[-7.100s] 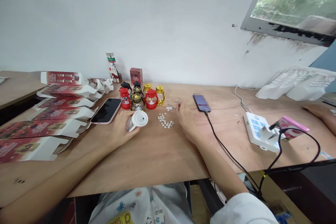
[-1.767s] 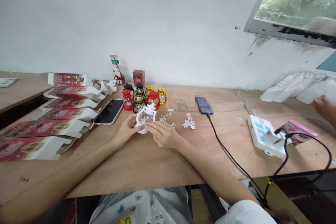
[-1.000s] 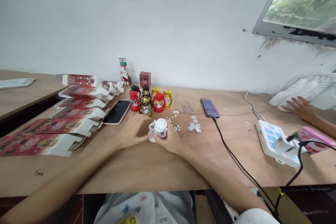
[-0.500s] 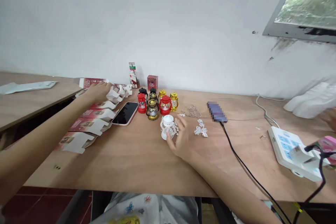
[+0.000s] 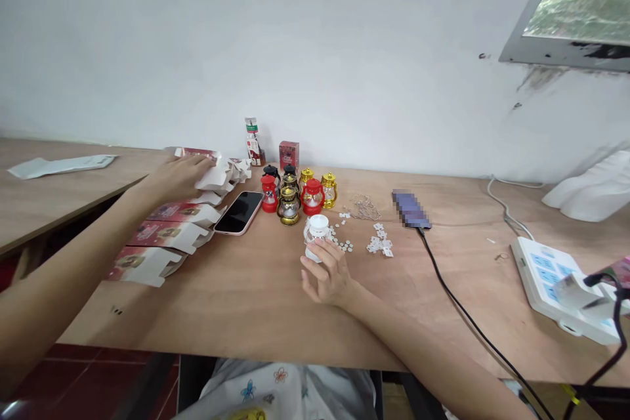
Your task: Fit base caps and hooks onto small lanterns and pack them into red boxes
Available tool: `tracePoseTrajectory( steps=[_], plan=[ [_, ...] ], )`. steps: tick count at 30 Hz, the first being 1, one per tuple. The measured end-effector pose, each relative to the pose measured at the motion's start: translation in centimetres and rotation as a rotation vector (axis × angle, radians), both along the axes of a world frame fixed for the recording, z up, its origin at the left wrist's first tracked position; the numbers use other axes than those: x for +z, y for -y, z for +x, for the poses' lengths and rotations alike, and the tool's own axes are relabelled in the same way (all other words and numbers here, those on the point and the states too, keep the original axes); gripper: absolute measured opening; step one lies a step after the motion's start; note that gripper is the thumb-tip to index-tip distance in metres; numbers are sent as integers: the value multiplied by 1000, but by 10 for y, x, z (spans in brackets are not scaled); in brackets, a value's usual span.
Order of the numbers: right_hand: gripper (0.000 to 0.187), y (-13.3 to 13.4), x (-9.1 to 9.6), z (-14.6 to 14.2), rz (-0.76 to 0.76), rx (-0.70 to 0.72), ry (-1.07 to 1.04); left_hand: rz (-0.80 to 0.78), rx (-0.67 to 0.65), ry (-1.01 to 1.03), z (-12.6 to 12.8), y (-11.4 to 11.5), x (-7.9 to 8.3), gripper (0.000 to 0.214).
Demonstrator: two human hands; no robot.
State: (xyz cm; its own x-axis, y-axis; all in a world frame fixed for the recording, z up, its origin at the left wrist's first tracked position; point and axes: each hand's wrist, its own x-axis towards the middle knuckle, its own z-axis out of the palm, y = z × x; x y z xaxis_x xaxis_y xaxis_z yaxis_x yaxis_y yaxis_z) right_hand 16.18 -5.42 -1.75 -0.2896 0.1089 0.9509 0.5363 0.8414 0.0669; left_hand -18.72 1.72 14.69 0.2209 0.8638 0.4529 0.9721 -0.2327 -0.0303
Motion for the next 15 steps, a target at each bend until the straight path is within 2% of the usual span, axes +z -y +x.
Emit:
tracePoseTrajectory(
  steps=[2, 5, 7, 9, 11, 15],
  plan=[
    [50, 0, 2, 0, 34, -12, 24, -5, 44, -222, 10, 16, 12, 51],
    [47, 1, 6, 0, 72, -14, 44, 128, 70, -194, 34, 46, 27, 52],
    [46, 2, 9, -1, 90, 10, 39, 308, 88, -116, 54, 65, 26, 59],
    [48, 3, 12, -2, 94, 56, 43, 541, 40, -38, 75, 75, 11, 58],
    [53, 5, 15, -5, 56, 106, 65, 683, -61, -26, 94, 77, -13, 56],
    [69, 10, 19, -11, -100, 178, 78, 809, -270, -24, 124, 66, -66, 46]
  ],
)
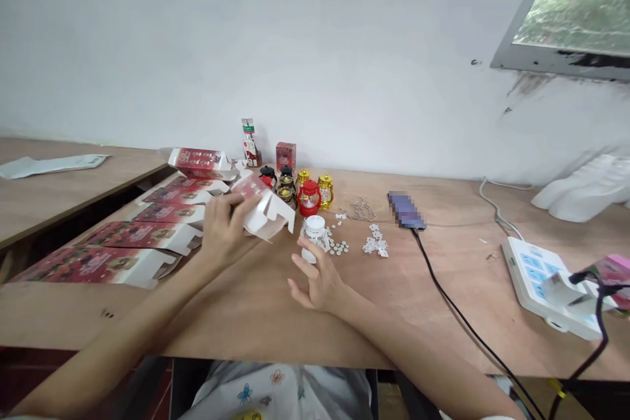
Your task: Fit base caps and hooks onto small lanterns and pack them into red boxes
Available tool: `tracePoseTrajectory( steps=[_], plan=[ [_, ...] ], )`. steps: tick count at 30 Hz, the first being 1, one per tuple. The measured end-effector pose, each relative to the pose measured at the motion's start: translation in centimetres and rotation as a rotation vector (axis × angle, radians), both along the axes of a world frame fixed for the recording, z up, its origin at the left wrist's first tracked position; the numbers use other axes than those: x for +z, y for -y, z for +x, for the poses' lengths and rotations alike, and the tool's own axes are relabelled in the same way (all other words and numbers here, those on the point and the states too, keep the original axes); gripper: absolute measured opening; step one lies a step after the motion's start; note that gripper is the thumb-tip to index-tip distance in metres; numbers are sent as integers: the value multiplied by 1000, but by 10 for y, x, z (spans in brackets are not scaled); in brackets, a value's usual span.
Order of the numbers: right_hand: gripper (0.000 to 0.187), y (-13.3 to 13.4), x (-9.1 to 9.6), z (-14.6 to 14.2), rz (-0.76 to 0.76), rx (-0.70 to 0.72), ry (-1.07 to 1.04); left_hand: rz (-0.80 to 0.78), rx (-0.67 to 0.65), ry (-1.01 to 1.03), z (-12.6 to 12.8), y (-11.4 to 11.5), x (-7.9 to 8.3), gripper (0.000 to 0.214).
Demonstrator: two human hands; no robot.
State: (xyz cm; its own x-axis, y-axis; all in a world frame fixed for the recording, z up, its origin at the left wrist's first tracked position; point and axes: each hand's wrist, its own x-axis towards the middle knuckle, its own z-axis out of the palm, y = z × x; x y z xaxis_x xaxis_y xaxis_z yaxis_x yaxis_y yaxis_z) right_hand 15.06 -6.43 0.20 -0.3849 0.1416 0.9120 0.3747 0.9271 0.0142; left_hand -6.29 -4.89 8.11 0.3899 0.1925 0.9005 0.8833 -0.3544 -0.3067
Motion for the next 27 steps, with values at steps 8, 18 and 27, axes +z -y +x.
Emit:
tracePoseTrajectory(
  steps=[8, 18, 27],
  plan=[
    [63, 5, 3, -9, -111, -13, 9, 123, -224, -8, 15, 4, -41, 61],
    [33, -2, -4, -2, -87, 116, -35, 6, -363, 1, 14, 6, -42, 18],
    [29, -7, 6, 5, 113, 7, 74, 100, -438, -94, 3, -6, -42, 32]
  ],
)
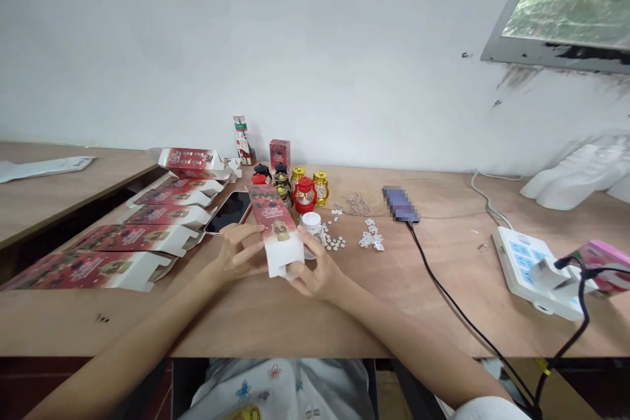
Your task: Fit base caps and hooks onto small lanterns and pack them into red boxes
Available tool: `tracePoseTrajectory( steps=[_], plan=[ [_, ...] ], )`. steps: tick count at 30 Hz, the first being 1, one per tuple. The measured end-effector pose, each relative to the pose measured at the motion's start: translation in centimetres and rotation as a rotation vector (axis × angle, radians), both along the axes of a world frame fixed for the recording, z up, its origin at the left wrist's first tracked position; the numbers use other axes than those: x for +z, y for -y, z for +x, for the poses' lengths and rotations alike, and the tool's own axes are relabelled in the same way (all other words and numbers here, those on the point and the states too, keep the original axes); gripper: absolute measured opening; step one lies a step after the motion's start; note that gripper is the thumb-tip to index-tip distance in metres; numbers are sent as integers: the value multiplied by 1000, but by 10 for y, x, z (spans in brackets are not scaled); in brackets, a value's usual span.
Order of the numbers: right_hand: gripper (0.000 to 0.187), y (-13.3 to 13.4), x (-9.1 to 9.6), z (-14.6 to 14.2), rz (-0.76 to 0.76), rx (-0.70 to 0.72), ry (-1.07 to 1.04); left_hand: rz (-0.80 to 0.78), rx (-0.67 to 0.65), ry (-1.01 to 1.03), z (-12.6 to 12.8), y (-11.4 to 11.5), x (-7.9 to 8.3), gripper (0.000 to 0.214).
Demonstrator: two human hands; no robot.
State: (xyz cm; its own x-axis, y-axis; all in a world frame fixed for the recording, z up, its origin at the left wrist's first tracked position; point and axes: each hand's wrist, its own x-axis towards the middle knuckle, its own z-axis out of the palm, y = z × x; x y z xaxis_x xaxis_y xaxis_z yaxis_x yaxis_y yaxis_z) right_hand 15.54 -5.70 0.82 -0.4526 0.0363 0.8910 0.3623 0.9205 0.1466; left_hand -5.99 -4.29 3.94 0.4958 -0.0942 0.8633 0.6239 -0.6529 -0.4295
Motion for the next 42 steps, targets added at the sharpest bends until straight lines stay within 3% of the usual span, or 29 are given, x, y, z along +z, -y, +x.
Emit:
tracePoseTrajectory(
  steps=[4, 10, 14, 19, 23, 28, 31, 34, 37, 42],
  plan=[
    [27, -3, 7, 4, 145, 41, 101, -70, 74, -139, -3, 4, 4, 39],
    [18, -11, 4, 10, 261, 88, 140, -229, -45, -265, -5, 5, 10, 60],
    [16, -15, 2, 16, 417, -24, 69, -421, -80, -348, -7, -2, 13, 82],
    [17, -15, 8, 23, 573, -141, 74, -476, -52, -399, -11, -11, 6, 70],
    [16, -14, 10, 25, 518, -194, 140, -405, -48, -324, -14, -15, 0, 66],
    [21, -8, 8, 17, 260, -246, 38, -355, -66, -222, -16, -16, -4, 61],
    [27, -1, 9, 11, 186, -286, -15, -300, -50, -192, -16, -15, -5, 60],
    [27, 5, 11, 8, 151, -270, -23, -235, -14, -193, -13, -14, -5, 56],
    [5, 7, 13, 8, 134, -258, -9, -245, -2, -209, -9, -13, -5, 49],
    [15, 6, 18, 13, 150, -220, 55, -266, -19, -218, -7, -14, -7, 43]
  ],
)
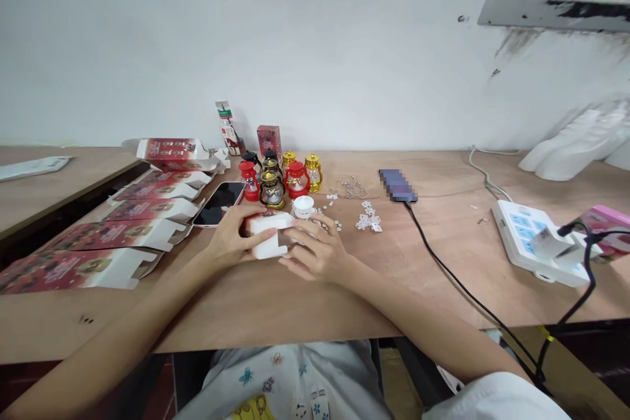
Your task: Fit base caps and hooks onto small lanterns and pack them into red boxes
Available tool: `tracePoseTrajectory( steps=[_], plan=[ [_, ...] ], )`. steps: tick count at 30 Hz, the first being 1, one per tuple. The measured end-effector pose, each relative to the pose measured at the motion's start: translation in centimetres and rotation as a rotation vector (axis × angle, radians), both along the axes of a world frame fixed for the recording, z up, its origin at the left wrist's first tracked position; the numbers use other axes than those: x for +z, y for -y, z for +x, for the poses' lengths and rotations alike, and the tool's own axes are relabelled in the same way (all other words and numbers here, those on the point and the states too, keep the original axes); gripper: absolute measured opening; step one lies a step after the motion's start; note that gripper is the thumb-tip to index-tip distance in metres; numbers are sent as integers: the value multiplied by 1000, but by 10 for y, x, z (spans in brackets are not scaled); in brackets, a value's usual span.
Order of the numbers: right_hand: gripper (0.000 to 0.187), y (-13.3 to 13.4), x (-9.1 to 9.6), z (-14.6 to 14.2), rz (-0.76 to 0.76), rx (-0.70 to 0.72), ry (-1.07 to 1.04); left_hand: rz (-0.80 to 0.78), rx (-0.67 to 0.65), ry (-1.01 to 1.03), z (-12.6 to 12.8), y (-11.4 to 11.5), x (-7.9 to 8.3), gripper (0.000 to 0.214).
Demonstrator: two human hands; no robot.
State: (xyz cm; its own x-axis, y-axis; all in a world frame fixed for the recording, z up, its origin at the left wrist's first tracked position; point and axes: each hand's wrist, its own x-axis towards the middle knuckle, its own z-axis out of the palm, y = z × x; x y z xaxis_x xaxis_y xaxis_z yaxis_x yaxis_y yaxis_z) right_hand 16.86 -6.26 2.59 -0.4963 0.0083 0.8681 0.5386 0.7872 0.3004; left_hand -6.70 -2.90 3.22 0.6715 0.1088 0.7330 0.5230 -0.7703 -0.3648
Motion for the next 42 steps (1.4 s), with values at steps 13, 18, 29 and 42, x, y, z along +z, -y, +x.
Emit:
tracePoseTrajectory(
  steps=[13, 18, 29, 42],
  plan=[
    [32, -2, -4, 0, -91, -143, -108, 20, -86, 34, 2, 2, 7, 35],
    [40, -4, -6, -2, -178, -66, -113, 15, -42, 29, -1, 0, 6, 39],
    [46, 3, -6, -7, -278, 284, -262, -172, -168, 225, 7, 12, 3, 48],
    [22, 6, 3, 0, -779, 395, -188, -126, -154, 153, 12, 17, 5, 45]
  ],
)
